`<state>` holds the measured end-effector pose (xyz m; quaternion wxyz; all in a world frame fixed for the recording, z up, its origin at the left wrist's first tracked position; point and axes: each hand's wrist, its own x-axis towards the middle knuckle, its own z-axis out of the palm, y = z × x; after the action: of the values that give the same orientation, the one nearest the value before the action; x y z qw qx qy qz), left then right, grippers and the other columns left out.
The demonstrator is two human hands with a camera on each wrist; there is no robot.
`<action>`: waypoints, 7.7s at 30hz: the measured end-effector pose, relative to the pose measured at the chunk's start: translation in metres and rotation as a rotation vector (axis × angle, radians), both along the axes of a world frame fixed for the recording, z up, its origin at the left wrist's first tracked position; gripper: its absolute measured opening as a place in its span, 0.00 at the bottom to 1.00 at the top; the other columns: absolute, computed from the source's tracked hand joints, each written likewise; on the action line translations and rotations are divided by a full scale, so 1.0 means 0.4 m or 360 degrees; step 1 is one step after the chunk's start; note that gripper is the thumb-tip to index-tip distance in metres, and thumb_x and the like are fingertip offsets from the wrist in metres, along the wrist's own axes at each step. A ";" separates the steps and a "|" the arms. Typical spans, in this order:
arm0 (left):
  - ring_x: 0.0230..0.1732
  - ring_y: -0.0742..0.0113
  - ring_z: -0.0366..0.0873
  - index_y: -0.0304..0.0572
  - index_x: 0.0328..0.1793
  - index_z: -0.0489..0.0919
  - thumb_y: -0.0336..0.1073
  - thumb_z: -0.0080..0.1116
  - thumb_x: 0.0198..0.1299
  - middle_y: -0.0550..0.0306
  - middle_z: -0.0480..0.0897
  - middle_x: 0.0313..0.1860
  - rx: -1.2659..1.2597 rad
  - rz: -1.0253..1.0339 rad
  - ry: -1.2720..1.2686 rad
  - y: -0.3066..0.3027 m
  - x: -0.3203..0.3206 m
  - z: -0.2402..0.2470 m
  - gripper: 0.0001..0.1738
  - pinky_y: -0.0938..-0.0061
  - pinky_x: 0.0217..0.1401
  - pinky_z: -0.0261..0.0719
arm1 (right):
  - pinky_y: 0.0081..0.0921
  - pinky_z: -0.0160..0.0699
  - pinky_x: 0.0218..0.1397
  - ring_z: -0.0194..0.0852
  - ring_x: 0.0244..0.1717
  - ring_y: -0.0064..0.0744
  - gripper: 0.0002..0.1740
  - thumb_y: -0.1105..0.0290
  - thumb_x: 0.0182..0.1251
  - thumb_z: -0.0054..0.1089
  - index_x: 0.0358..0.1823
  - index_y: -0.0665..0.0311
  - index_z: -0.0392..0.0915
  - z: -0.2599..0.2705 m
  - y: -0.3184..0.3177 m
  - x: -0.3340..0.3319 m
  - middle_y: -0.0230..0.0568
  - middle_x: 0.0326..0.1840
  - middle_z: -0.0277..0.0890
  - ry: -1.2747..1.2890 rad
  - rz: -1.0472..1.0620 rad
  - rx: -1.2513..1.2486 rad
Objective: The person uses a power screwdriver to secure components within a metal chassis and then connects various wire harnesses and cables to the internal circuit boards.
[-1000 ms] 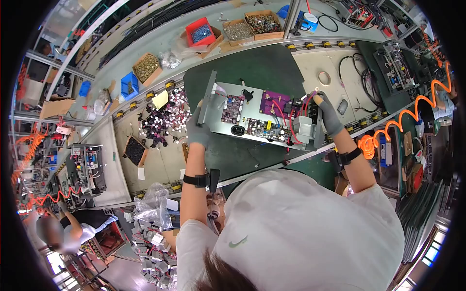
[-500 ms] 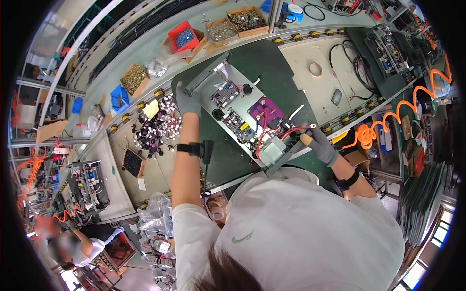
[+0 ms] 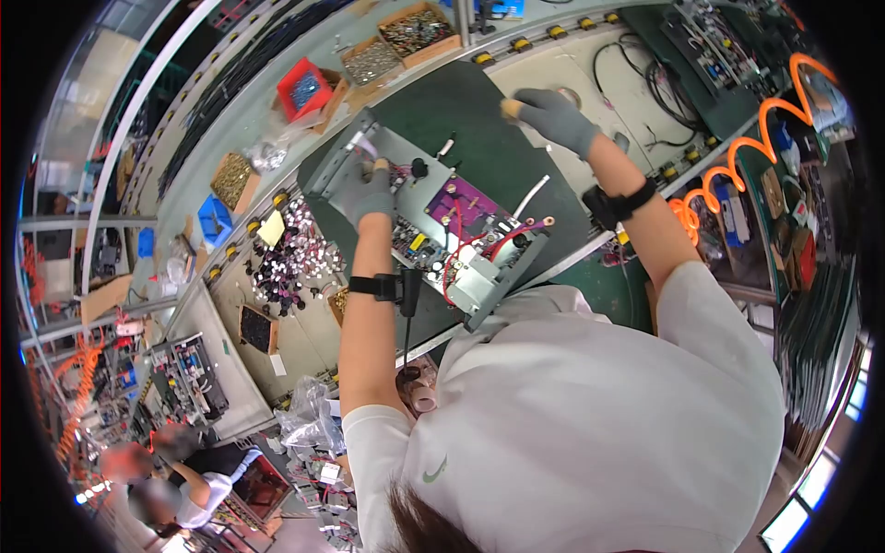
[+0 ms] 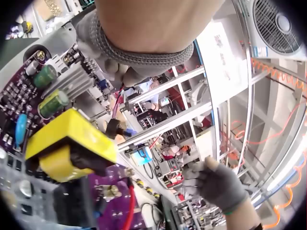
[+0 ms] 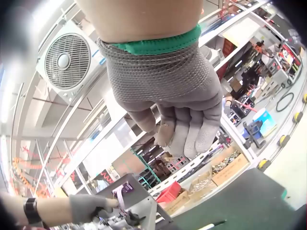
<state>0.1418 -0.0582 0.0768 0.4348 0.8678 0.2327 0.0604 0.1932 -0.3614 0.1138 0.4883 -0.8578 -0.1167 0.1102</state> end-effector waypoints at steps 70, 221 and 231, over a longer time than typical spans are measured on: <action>0.47 0.46 0.77 0.40 0.51 0.76 0.37 0.52 0.55 0.42 0.79 0.46 0.0292 -0.0087 -0.0062 0.103 -0.009 -0.075 0.18 0.64 0.50 0.73 | 0.38 0.75 0.46 0.77 0.40 0.47 0.10 0.63 0.53 0.59 0.36 0.54 0.82 -0.130 0.504 0.133 0.47 0.36 0.79 -0.0524 0.0808 -0.0751; 0.15 0.77 0.70 0.45 0.44 0.74 0.40 0.55 0.60 0.61 0.81 0.31 -0.2232 0.0581 -0.0069 0.074 -0.072 -0.118 0.10 0.82 0.11 0.68 | 0.39 0.73 0.41 0.75 0.40 0.46 0.11 0.64 0.57 0.57 0.42 0.48 0.80 -0.050 0.468 0.081 0.42 0.36 0.78 -0.0781 0.0660 -0.1063; 0.16 0.80 0.70 0.44 0.44 0.74 0.40 0.56 0.59 0.59 0.82 0.33 -0.2099 0.0581 -0.0146 0.051 -0.089 -0.097 0.11 0.86 0.14 0.71 | 0.33 0.77 0.45 0.78 0.44 0.37 0.13 0.64 0.58 0.56 0.45 0.40 0.81 0.043 0.533 0.054 0.34 0.42 0.80 -0.0541 0.0787 -0.1757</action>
<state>0.1063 -0.0380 0.0380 0.8648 0.3650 0.3446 0.0152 0.2148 -0.1484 0.1309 -0.0920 -0.9367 -0.3134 0.1259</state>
